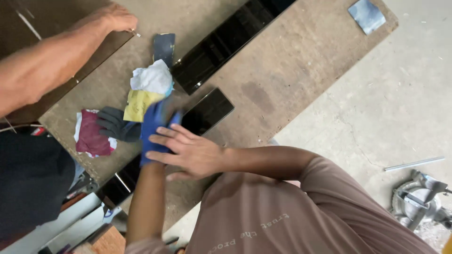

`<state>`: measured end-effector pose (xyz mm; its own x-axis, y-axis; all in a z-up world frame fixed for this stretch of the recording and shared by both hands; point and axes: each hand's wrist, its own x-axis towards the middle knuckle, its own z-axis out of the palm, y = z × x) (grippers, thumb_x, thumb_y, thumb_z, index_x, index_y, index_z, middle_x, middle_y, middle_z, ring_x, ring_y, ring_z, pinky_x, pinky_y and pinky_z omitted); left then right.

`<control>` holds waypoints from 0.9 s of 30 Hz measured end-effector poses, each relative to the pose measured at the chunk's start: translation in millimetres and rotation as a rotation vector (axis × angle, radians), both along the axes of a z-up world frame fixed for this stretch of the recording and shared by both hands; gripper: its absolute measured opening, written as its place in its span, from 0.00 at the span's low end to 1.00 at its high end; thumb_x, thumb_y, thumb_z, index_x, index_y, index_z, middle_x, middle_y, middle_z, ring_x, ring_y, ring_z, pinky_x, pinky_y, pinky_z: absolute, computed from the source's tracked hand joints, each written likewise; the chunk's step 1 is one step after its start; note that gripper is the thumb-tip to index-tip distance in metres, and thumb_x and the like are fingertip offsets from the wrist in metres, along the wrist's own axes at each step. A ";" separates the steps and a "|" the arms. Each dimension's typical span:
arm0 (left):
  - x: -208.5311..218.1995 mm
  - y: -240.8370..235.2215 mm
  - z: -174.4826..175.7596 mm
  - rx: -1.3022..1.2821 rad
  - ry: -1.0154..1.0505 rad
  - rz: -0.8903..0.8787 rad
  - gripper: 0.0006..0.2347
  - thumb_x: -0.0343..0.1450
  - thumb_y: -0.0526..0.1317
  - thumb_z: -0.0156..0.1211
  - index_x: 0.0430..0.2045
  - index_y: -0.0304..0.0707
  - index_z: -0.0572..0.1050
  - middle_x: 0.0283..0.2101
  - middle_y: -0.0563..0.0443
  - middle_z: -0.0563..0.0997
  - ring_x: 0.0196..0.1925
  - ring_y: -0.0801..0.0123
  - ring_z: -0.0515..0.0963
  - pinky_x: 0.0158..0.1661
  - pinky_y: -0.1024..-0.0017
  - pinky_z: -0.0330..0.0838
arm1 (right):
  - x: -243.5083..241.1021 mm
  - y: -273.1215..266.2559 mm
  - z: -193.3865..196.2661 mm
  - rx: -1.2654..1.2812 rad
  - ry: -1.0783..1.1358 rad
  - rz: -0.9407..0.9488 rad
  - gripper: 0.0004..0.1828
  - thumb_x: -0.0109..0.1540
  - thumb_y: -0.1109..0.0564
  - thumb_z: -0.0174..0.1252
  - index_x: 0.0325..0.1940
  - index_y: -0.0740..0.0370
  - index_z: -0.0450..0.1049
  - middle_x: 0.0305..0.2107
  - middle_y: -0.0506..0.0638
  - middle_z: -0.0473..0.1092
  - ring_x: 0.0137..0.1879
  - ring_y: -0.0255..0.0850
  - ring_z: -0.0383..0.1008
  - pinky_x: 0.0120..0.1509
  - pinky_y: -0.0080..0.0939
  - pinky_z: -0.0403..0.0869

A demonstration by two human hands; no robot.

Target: Sanding the edges of a long rectangular workpiece using a sanding block to ensure a smooth finish.

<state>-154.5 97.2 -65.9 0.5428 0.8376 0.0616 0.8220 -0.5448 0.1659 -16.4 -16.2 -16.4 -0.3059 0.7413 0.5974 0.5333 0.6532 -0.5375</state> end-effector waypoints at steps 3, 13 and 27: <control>109.3 62.3 14.7 0.221 -0.508 -0.223 0.21 0.67 0.45 0.70 0.54 0.47 0.77 0.49 0.43 0.78 0.52 0.50 0.80 0.50 0.59 0.76 | -7.2 0.6 4.4 0.041 -0.106 -0.011 0.44 0.67 0.26 0.31 0.73 0.57 0.63 0.65 0.63 0.66 0.77 0.66 0.58 0.81 0.70 0.51; 263.7 102.3 -65.5 0.248 -0.061 -0.362 0.17 0.67 0.52 0.58 0.49 0.53 0.76 0.46 0.47 0.79 0.52 0.48 0.78 0.50 0.47 0.70 | 154.7 49.4 -41.4 -0.061 0.073 0.125 0.36 0.72 0.32 0.33 0.75 0.55 0.62 0.70 0.56 0.62 0.79 0.56 0.56 0.83 0.58 0.53; 312.4 132.8 -86.3 0.192 0.126 0.074 0.23 0.70 0.59 0.57 0.52 0.44 0.75 0.43 0.41 0.78 0.43 0.44 0.81 0.43 0.50 0.73 | 412.6 120.1 -93.1 -0.204 0.243 0.334 0.12 0.65 0.49 0.56 0.42 0.55 0.83 0.28 0.55 0.75 0.30 0.49 0.71 0.42 0.54 0.75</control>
